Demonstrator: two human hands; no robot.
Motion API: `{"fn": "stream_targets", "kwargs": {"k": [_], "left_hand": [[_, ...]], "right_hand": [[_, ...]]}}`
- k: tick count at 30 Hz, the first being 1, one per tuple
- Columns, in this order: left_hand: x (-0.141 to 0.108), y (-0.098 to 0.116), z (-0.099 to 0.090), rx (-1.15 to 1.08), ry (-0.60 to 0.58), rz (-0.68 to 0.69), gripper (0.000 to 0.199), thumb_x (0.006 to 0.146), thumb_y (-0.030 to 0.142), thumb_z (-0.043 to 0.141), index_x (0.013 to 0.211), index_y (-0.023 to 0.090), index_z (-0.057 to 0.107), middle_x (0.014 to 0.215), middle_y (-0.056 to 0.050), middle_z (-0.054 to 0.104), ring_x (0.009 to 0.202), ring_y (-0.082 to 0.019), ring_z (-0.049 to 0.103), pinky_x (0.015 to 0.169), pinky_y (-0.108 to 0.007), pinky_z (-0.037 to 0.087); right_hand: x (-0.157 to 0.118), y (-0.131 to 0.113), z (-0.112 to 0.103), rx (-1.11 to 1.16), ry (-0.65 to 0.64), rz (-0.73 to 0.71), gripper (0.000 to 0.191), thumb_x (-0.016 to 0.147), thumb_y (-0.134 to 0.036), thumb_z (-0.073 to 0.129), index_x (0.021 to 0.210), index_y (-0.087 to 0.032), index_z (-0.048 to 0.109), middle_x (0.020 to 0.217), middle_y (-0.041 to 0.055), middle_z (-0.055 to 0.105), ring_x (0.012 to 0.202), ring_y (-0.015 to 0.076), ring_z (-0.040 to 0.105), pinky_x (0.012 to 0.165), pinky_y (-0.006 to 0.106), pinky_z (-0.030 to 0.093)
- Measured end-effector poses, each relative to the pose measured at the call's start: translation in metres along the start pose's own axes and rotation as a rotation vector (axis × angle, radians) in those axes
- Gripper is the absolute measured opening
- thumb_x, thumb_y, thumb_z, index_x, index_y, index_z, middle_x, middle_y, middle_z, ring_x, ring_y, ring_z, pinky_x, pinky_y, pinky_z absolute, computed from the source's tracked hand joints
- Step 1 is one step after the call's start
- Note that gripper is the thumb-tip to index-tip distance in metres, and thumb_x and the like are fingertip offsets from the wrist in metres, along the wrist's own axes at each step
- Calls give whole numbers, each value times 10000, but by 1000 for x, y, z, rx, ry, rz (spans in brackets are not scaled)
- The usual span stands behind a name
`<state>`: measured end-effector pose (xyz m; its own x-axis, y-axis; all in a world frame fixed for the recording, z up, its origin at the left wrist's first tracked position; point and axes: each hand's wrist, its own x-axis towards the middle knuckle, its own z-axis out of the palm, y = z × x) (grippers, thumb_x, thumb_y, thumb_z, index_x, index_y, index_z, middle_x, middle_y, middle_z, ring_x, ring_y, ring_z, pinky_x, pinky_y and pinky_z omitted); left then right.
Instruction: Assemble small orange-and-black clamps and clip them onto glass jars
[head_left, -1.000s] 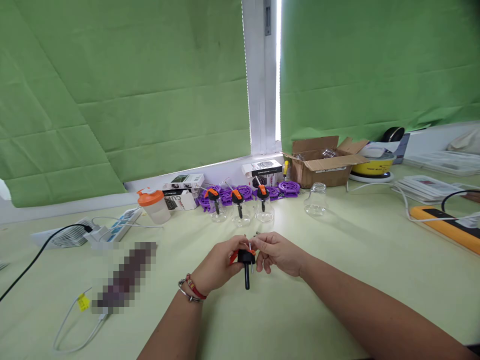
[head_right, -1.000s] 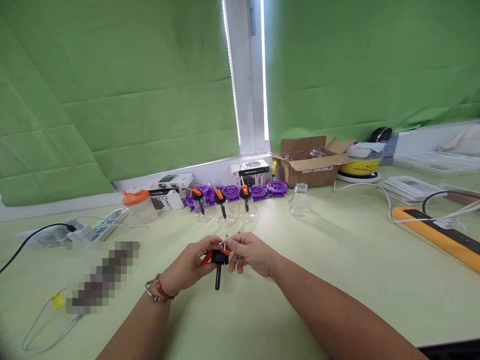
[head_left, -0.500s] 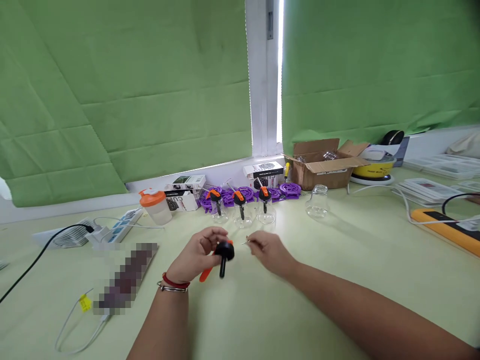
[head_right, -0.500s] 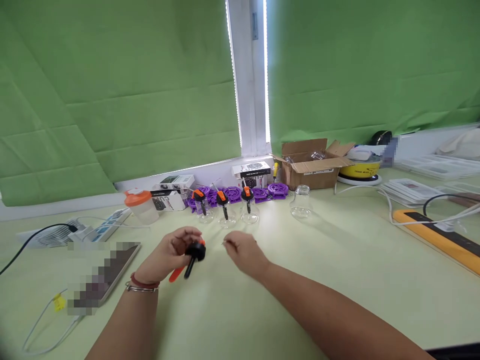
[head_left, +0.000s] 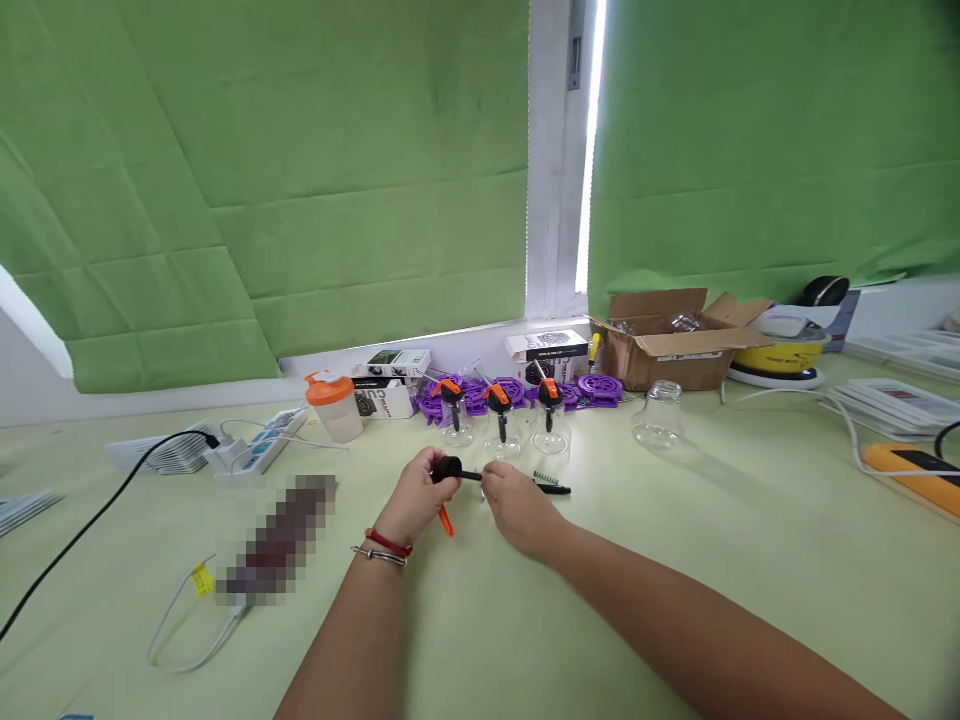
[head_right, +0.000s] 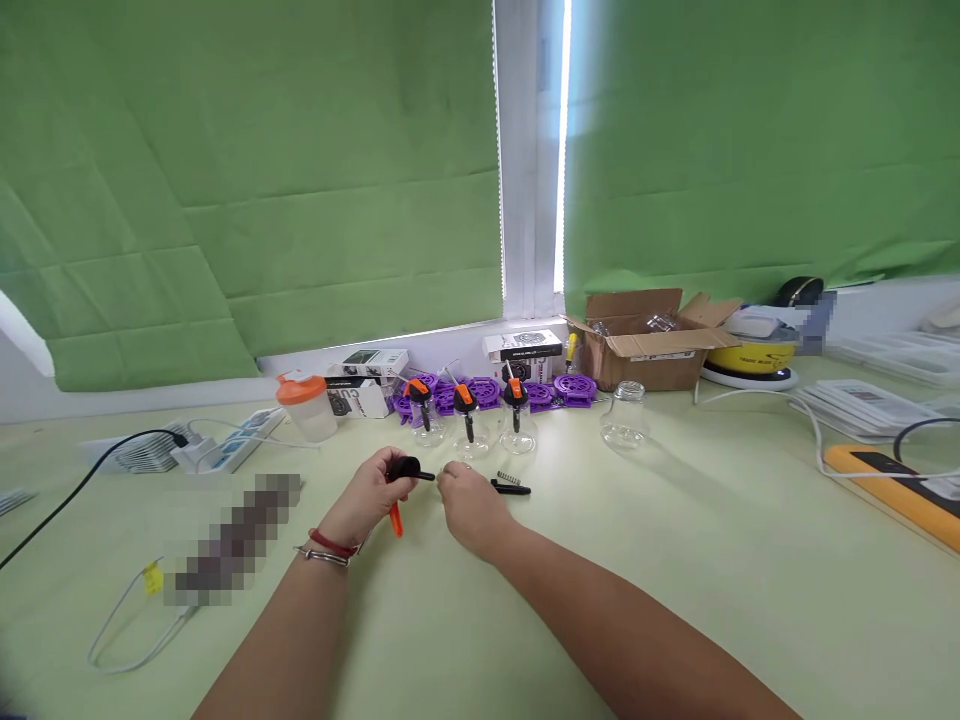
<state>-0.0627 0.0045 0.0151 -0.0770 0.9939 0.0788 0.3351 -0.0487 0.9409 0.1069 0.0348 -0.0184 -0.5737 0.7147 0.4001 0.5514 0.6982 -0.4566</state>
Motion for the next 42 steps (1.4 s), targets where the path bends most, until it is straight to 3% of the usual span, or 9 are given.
{"fn": "stream_targets", "kwargs": {"k": [2,5,8,11,19,30,37,40,42], "left_hand": [[-1,-2,4,73,-61,68,260,651,270,648,822,186,471,672,62,465,572,-83,417,526,-207,325],[-5,-1,10,115,-183,107,336,616,289,714,801,187,453,673,68,447,580,-78,399,523,-202,320],[-9,6,10,20,-302,56,396,608,337,744,809,192,435,671,68,461,564,-79,443,514,-206,350],[-10,12,4,-84,-334,5,322,704,382,666,814,192,431,642,57,479,550,-100,517,524,-230,401],[20,-34,-9,348,228,-142,127,820,305,469,797,181,482,687,-15,547,607,-143,532,533,-251,408],[41,-45,20,655,377,-56,147,795,253,492,747,142,574,1013,-171,572,1044,-299,489,920,-416,327],[31,-31,2,538,459,12,432,903,426,269,812,148,587,912,-150,611,958,-278,554,838,-403,403],[15,-13,-4,367,357,62,524,907,516,201,1008,141,553,796,-72,606,629,-164,573,589,-296,446],[4,1,-2,71,58,42,528,863,576,333,1154,156,469,750,-20,565,515,-120,528,465,-246,394]], "right_hand": [[-2,-6,-9,357,43,208,309,938,-298,317,789,-177,559,742,48,595,659,148,551,616,273,414],[-4,-11,-18,814,-136,472,343,885,-448,409,690,-183,506,555,-18,527,427,89,419,458,234,324],[-3,-6,-22,960,-168,570,275,784,-397,566,645,-169,504,502,-44,483,393,54,327,423,210,248],[1,6,-30,980,6,582,274,745,-412,597,662,-163,522,507,-45,480,401,49,309,415,211,201],[5,20,-54,1164,496,487,335,702,-486,636,788,-193,500,645,-27,520,485,72,385,455,224,292],[-2,8,-31,1046,292,333,296,786,-473,567,885,-196,529,715,-7,551,548,95,443,513,236,346],[-9,2,-31,703,245,177,180,891,-340,439,940,-203,546,792,22,586,649,139,501,613,272,401],[-11,-3,-27,446,180,14,142,895,-240,430,921,-203,564,822,36,612,737,168,539,683,291,409],[-11,-8,-20,292,122,-74,129,892,-202,435,908,-194,563,853,50,622,778,183,555,708,299,413]]}}
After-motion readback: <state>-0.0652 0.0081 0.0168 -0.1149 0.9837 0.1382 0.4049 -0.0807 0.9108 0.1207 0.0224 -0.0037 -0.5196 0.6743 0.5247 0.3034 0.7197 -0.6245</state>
